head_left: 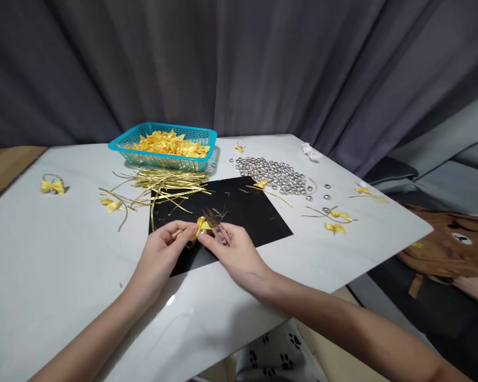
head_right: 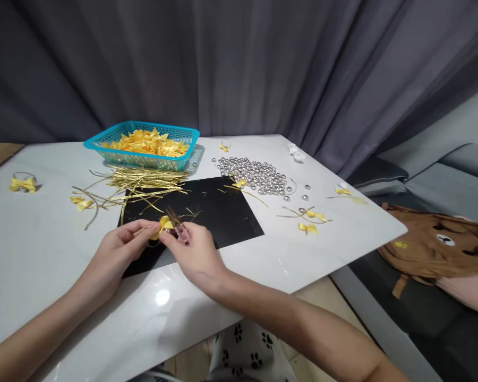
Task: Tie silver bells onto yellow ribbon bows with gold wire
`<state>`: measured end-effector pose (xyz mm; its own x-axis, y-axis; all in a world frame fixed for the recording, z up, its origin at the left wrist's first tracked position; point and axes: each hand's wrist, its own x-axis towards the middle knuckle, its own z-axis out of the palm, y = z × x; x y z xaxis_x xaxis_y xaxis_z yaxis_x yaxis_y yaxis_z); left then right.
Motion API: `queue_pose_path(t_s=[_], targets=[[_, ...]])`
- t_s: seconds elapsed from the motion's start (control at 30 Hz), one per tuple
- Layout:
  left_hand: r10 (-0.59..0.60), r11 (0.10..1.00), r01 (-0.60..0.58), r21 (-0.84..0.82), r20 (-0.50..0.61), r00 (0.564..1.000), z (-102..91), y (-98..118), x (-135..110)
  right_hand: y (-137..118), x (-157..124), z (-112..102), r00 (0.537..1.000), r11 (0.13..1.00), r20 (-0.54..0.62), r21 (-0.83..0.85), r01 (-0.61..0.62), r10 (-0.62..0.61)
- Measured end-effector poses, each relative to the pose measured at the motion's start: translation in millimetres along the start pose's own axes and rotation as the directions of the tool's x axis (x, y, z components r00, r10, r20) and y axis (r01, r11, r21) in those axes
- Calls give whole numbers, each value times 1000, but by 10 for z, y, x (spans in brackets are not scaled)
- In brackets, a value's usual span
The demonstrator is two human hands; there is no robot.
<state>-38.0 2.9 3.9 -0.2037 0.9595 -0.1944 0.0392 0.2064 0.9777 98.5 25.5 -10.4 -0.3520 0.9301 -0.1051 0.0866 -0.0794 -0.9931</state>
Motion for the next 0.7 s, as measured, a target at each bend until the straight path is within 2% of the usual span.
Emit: queue_pose_path(t_s=[0.13,0.4,0.5,0.7], targets=[[3,1000,-3,26,21,1000,3,5,-2,-39,31,-74,1000,997,8,72,28,-29],[87,947,-130,292,156,984,-74,-83,78,-76,30,-149,990,989,13,31,-141,141],[102,938,-146,314,153,983,-103,-79,90,-97,34,-202,988,988,-27,-3,-154,154],[57,955,-84,286,102,993,-95,-18,84,-98,102,-399,984,985,-74,-59,-165,161]])
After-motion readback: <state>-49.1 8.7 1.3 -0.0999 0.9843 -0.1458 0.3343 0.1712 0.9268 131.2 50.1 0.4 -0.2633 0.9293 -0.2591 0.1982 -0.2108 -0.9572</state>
